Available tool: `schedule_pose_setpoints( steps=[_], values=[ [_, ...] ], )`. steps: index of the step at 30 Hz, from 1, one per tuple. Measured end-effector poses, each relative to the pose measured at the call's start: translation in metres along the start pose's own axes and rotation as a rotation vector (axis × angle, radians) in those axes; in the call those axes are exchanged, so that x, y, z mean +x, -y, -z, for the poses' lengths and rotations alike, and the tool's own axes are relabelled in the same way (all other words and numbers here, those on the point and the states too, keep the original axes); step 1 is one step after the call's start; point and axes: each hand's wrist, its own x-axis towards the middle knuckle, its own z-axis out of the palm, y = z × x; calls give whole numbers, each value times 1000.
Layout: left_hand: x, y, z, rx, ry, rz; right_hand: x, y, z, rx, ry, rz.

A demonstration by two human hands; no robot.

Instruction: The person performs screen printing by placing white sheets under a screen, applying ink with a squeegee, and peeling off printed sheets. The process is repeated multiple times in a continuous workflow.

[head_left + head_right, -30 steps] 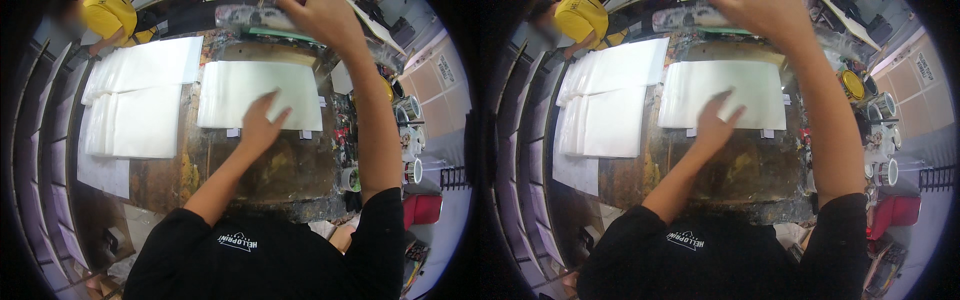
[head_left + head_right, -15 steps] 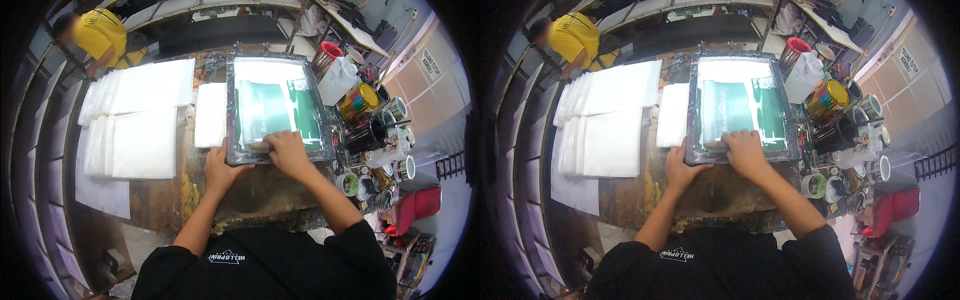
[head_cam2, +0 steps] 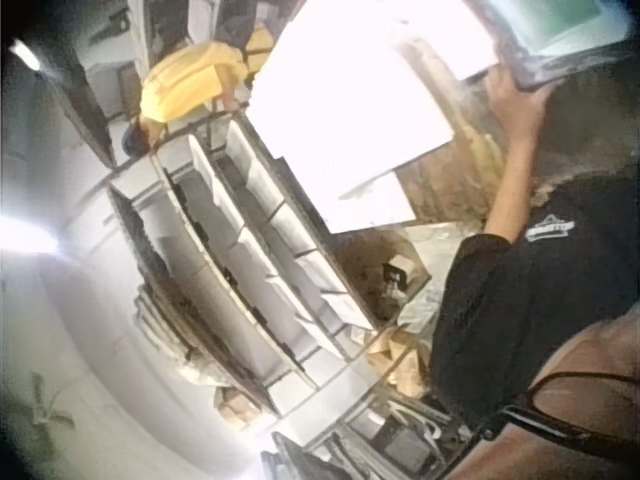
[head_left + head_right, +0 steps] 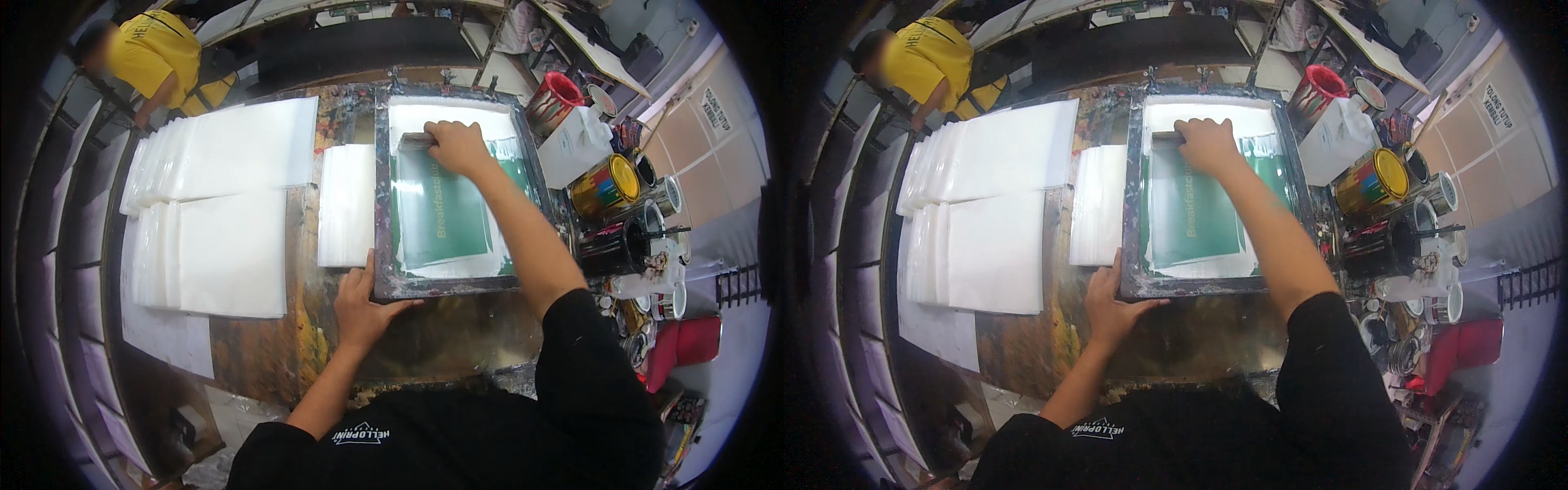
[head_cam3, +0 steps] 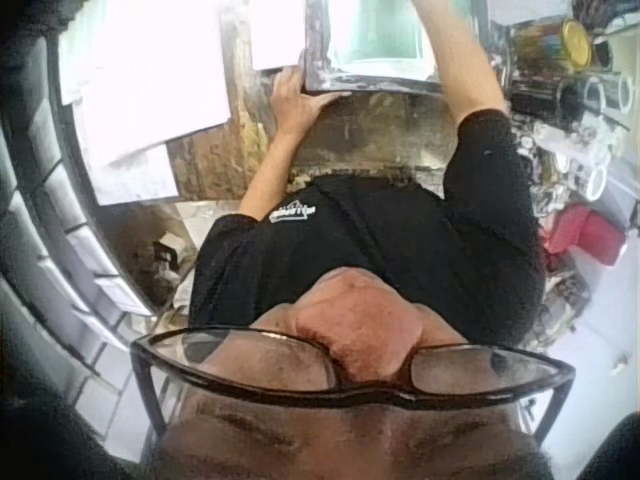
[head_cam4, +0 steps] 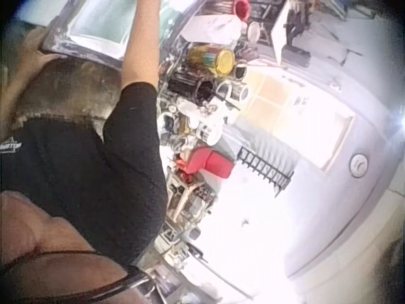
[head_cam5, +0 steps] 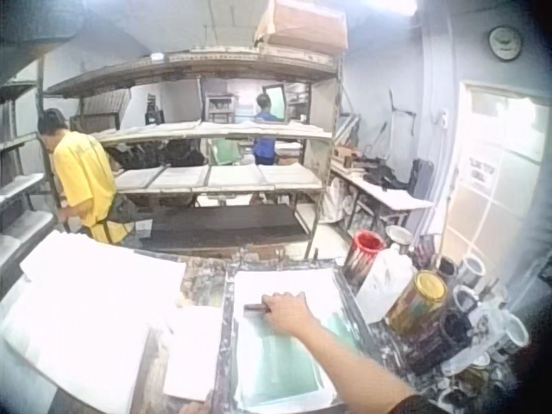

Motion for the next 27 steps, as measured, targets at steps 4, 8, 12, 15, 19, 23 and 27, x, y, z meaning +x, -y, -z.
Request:
schedule_pose_setpoints(
  steps=[4, 8, 12, 15, 19, 23, 27],
  values=[
    [-2, -2, 0, -99, -17, 14, 32, -18, 27, 155, 174, 43],
    [-5, -6, 1, -211, -31, 14, 6, -6, 4, 10, -39, 40],
    [-8, -2, -3, -228, -57, -16, -61, 13, 5, 3, -79, 67],
    [-8, -4, -1, -220, -59, -21, -133, 34, 16, 8, -51, 95],
    [-6, -6, -3, -350, -40, 24, -211, 62, 40, 51, -50, 78],
    [9, -22, -3, -678, -191, -3, -222, 75, 74, 75, -324, 135],
    [57, -76, 36, -817, -230, 70, -185, 69, 119, -24, -795, 141]
  ],
)
